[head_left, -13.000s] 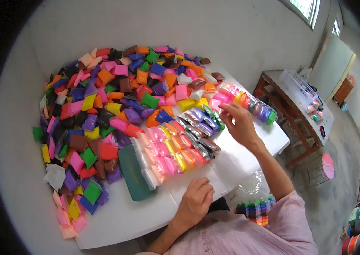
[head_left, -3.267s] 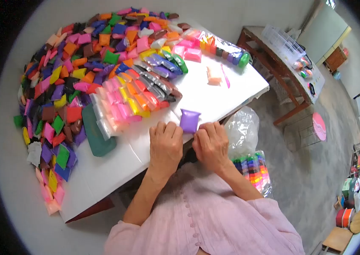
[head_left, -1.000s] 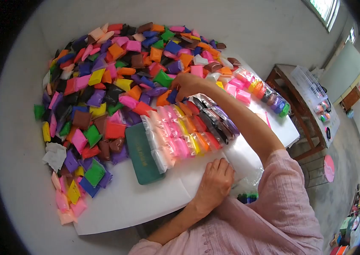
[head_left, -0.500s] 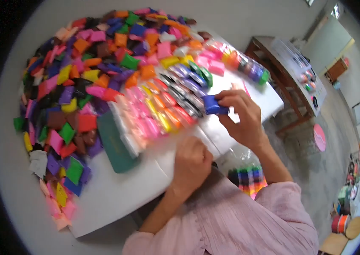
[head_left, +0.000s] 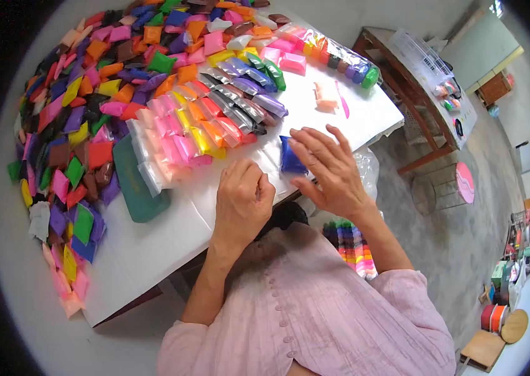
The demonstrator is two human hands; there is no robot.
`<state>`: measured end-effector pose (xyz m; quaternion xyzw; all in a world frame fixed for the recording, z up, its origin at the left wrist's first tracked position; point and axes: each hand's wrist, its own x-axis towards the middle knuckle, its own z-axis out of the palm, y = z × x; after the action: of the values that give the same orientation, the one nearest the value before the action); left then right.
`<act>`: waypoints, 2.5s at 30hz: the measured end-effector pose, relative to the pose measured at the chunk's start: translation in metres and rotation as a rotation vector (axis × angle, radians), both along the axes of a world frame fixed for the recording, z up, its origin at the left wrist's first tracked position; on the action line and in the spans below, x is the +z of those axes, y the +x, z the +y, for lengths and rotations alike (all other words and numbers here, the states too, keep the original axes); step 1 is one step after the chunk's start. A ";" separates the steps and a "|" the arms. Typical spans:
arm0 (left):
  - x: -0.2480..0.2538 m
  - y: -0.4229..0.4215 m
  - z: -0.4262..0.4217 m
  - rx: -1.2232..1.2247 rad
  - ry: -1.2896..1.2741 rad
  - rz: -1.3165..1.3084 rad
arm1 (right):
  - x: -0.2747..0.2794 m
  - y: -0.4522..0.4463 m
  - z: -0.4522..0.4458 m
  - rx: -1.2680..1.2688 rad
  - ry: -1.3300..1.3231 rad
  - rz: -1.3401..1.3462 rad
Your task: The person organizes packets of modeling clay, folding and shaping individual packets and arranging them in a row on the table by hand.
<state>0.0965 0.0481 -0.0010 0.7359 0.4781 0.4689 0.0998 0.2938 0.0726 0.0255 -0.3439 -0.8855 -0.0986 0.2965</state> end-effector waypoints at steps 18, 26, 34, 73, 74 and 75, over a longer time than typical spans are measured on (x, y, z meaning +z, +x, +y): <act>0.012 0.002 -0.001 -0.056 -0.095 0.208 | -0.029 0.018 -0.015 0.020 -0.378 0.580; 0.000 0.019 0.008 -0.064 0.040 0.288 | -0.039 0.008 -0.012 -0.142 0.030 0.228; -0.003 0.024 0.014 -0.030 0.219 0.448 | -0.043 -0.005 -0.009 -0.154 0.173 0.171; 0.002 0.035 0.011 -0.166 -0.065 -0.129 | 0.000 0.017 0.103 -0.067 -0.498 0.456; -0.001 0.033 0.010 -0.178 -0.042 -0.117 | -0.001 0.014 0.109 -0.068 -0.505 0.443; -0.002 0.032 0.008 -0.190 -0.021 -0.105 | -0.002 0.010 0.115 -0.070 -0.514 0.431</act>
<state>0.1281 0.0564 -0.0030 0.7513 0.4054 0.4900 0.1765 0.3041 0.1872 0.0236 -0.4507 -0.7859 0.1928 0.3770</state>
